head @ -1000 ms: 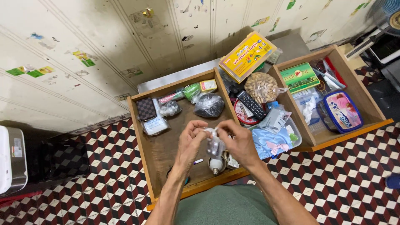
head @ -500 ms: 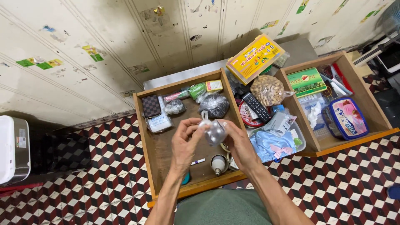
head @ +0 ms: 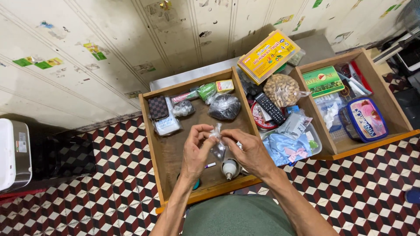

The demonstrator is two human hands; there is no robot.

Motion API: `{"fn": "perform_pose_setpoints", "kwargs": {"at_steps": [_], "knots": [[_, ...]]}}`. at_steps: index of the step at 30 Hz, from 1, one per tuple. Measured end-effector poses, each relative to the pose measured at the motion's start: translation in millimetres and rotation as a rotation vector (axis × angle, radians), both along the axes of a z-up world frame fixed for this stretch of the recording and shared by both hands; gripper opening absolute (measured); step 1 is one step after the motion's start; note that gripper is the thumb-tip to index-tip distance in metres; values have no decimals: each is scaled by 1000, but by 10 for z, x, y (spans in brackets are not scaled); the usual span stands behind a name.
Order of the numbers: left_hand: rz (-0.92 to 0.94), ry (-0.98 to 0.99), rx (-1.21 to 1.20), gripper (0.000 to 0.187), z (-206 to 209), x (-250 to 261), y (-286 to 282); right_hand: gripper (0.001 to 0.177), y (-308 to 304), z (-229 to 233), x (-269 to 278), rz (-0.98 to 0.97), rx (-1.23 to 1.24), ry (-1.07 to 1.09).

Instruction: Searching through and organizing various items inside a wooden drawer

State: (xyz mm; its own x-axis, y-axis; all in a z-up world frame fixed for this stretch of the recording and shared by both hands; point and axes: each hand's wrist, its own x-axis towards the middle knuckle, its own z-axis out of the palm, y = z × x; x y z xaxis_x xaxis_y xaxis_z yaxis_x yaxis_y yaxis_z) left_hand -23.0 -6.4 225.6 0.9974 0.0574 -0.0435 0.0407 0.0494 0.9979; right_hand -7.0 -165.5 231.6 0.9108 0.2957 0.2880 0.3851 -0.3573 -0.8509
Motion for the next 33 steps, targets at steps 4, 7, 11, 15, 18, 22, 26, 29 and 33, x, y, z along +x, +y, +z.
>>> {"fn": "perform_pose_setpoints", "kwargs": {"at_steps": [4, 7, 11, 15, 18, 22, 26, 29, 33], "knots": [[-27, 33, -114, 26, -132, 43, 40, 21, 32, 18, 3, 52, -91, -126], [-71, 53, -168, 28, -152, 48, -2, 10, 58, -1, 26, 3, -190, -311], [-53, 93, -298, 36, -25, 65, -89, 6, 23, -207, 23, -92, -297, -429], [-42, 121, -278, 39, -16, 86, -89, 8, 1, -293, 63, -289, -47, -242], [-108, 57, -146, 36, -64, 19, -35, 10, -41, -162, 112, -303, 110, 220], [-112, -68, -96, 28, -105, 8, -28, 22, -38, -593, 73, -163, 888, 976], [39, -4, -326, 32, 164, 80, -104, 36, 134, 82, -6, 85, 890, 1143], [172, 15, -327, 34, 138, 94, -107, 22, 186, -33, -116, 159, 753, 1110], [125, 14, -175, 36, -123, 69, -90, 53, 174, -114, -55, 125, 952, 1018]]}}
